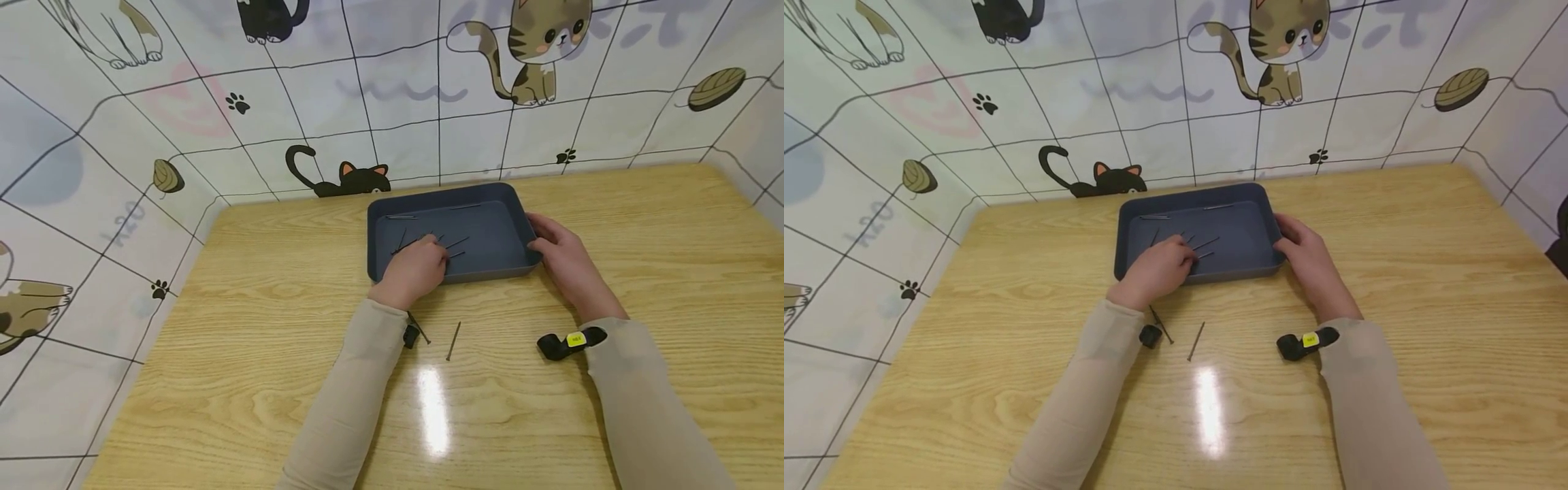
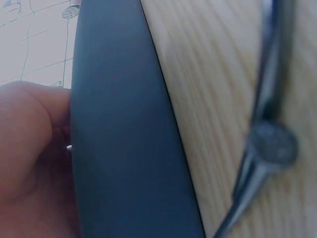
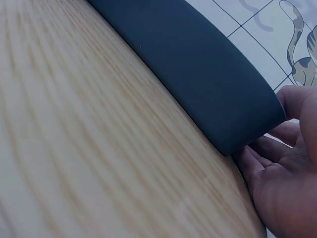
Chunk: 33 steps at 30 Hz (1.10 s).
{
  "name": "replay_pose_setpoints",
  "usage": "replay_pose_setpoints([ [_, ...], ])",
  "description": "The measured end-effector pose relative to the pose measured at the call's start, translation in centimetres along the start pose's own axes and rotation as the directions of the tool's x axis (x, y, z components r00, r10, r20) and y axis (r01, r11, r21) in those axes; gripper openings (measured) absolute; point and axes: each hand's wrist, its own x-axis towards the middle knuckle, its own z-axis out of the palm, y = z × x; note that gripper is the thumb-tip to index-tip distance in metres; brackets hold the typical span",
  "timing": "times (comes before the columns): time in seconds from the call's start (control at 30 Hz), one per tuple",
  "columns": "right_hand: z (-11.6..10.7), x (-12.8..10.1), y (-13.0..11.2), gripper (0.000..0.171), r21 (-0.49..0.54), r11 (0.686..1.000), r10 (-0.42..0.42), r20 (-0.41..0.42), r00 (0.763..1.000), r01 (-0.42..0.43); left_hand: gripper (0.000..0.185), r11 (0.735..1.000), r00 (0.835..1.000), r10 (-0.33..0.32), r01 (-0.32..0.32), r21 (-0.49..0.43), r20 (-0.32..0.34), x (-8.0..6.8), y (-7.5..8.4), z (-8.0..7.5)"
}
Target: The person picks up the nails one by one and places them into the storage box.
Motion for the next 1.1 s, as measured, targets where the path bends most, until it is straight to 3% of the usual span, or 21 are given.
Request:
replay_pose_setpoints([
  [0.27,0.0,0.0,0.0,0.049,0.008,1.0,-0.008,0.003,1.0,0.008,0.028,1.0,1.0,-0.005,0.005,0.004,-0.002,-0.1,-0.2,0.0],
  [0.53,0.0,-0.1,-0.3,0.05,0.03,1.0,-0.004,0.016,1.0,0.003,0.027,1.0,0.999,-0.011,0.01,-0.029,-0.035,-0.6,0.2,-1.1],
  [0.83,-0.2,-0.2,-0.2,0.049,-0.005,1.0,-0.004,0.002,1.0,0.004,0.024,0.992,0.998,0.055,-0.058,-0.113,-0.026,-1.4,1.2,-2.8],
  [1.1,-0.3,-0.2,-0.3,0.05,-0.025,1.0,0.003,0.017,1.0,-0.002,0.025,0.989,0.993,0.113,-0.11,-0.1,0.03,-2.3,2.2,-3.3],
])
